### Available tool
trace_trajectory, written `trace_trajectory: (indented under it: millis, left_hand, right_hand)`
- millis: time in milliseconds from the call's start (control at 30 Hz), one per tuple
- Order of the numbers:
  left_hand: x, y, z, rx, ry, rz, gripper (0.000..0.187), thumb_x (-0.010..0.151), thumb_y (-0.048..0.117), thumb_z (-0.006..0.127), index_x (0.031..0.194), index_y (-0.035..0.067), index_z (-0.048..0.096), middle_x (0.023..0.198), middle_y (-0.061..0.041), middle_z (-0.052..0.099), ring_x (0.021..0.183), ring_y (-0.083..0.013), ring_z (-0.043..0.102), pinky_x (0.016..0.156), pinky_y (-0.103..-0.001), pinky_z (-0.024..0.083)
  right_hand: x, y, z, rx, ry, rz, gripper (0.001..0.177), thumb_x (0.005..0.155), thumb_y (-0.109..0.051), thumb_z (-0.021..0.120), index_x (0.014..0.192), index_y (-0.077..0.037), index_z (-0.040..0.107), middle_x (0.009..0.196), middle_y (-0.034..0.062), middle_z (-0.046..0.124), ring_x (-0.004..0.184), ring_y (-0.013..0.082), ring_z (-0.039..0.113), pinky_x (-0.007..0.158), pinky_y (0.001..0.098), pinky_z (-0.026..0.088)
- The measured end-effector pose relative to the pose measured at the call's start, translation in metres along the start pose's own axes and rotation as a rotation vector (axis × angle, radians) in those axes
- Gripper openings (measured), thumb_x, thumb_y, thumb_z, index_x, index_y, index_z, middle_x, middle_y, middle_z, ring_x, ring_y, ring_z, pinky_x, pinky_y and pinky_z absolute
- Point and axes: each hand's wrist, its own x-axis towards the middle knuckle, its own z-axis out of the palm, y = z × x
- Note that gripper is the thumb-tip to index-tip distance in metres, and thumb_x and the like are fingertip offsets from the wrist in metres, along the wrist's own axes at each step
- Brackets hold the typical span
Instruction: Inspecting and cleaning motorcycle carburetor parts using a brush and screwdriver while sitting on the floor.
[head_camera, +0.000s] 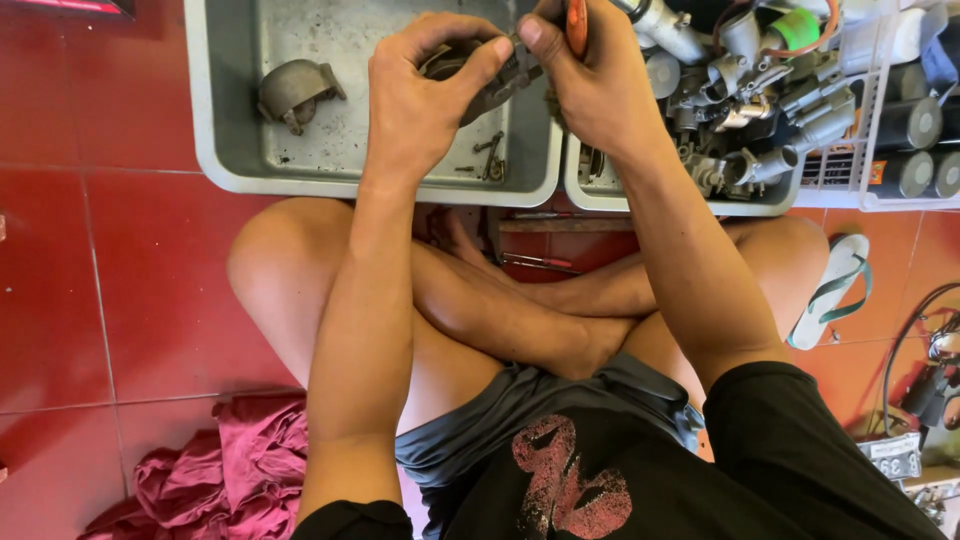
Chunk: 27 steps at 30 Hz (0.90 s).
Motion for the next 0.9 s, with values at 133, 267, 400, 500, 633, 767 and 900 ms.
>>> trace_trajectory:
  millis: [133, 267, 400, 500, 633, 767, 900]
  left_hand:
    - [-0.005, 0.002, 0.003, -0.116, -0.009, -0.123, 0.012, 0.09, 0.011, 0.079, 0.096, 0.001, 0.077, 0.08, -0.002, 0.071, 0.07, -0.008, 0.059, 0.065, -0.021, 0.05]
    - [-0.01, 0.003, 0.007, -0.16, -0.024, -0.189, 0.013, 0.091, 0.012, 0.079, 0.097, 0.001, 0.077, 0.079, -0.001, 0.069, 0.069, -0.007, 0.057, 0.063, -0.02, 0.048]
    - [-0.012, 0.003, 0.01, -0.142, -0.044, -0.184, 0.013, 0.09, 0.012, 0.08, 0.096, 0.001, 0.077, 0.078, -0.001, 0.068, 0.068, -0.0071, 0.056, 0.062, -0.02, 0.047]
    - [-0.015, 0.008, 0.013, -0.181, -0.046, -0.215, 0.016, 0.09, 0.013, 0.08, 0.099, 0.0, 0.078, 0.078, -0.002, 0.07, 0.068, -0.0072, 0.058, 0.062, -0.019, 0.048]
    - [-0.015, 0.007, 0.013, -0.174, -0.059, -0.191, 0.014, 0.091, 0.012, 0.079, 0.098, 0.001, 0.078, 0.079, -0.002, 0.07, 0.069, -0.0073, 0.058, 0.063, -0.019, 0.049]
    - [-0.016, 0.004, 0.014, -0.146, -0.058, -0.179, 0.015, 0.09, 0.014, 0.081, 0.099, 0.002, 0.078, 0.081, -0.003, 0.072, 0.07, -0.0082, 0.06, 0.063, -0.02, 0.05]
    - [-0.017, 0.002, 0.014, -0.145, -0.021, -0.252, 0.019, 0.088, 0.017, 0.081, 0.1, 0.003, 0.078, 0.079, -0.005, 0.073, 0.066, -0.0094, 0.062, 0.059, -0.02, 0.051]
  right_hand:
    - [-0.006, 0.0, -0.009, 0.225, -0.058, 0.138, 0.011, 0.112, -0.01, 0.062, 0.107, -0.002, 0.055, 0.079, 0.0003, 0.049, 0.065, 0.0087, 0.044, 0.059, 0.0221, 0.038]
    - [-0.009, -0.001, -0.012, 0.258, -0.063, 0.16, 0.014, 0.11, -0.016, 0.063, 0.111, -0.003, 0.057, 0.085, 0.0005, 0.052, 0.066, 0.0076, 0.044, 0.059, 0.0209, 0.038]
    - [-0.011, -0.009, -0.012, -0.114, -0.023, 0.085, 0.04, 0.116, -0.018, 0.062, 0.083, -0.006, 0.041, 0.072, -0.0019, 0.038, 0.067, 0.0104, 0.032, 0.062, 0.0268, 0.033]
    - [-0.017, -0.012, -0.02, 0.018, -0.061, 0.103, 0.016, 0.109, -0.005, 0.064, 0.097, -0.003, 0.054, 0.079, -0.0018, 0.044, 0.072, 0.0088, 0.038, 0.066, 0.0229, 0.037]
    - [-0.019, -0.014, -0.023, 0.261, -0.079, 0.212, 0.015, 0.102, -0.009, 0.071, 0.11, -0.003, 0.06, 0.079, -0.0001, 0.053, 0.064, 0.0076, 0.046, 0.059, 0.0202, 0.038]
    - [-0.021, -0.013, -0.017, 0.01, 0.004, 0.159, 0.027, 0.112, -0.017, 0.061, 0.091, -0.005, 0.048, 0.077, -0.0013, 0.047, 0.071, 0.0094, 0.039, 0.066, 0.0239, 0.037]
    - [-0.024, -0.021, -0.02, 0.059, -0.026, 0.112, 0.017, 0.111, -0.006, 0.059, 0.095, 0.0, 0.056, 0.082, 0.0027, 0.054, 0.076, 0.0111, 0.045, 0.075, 0.0243, 0.043]
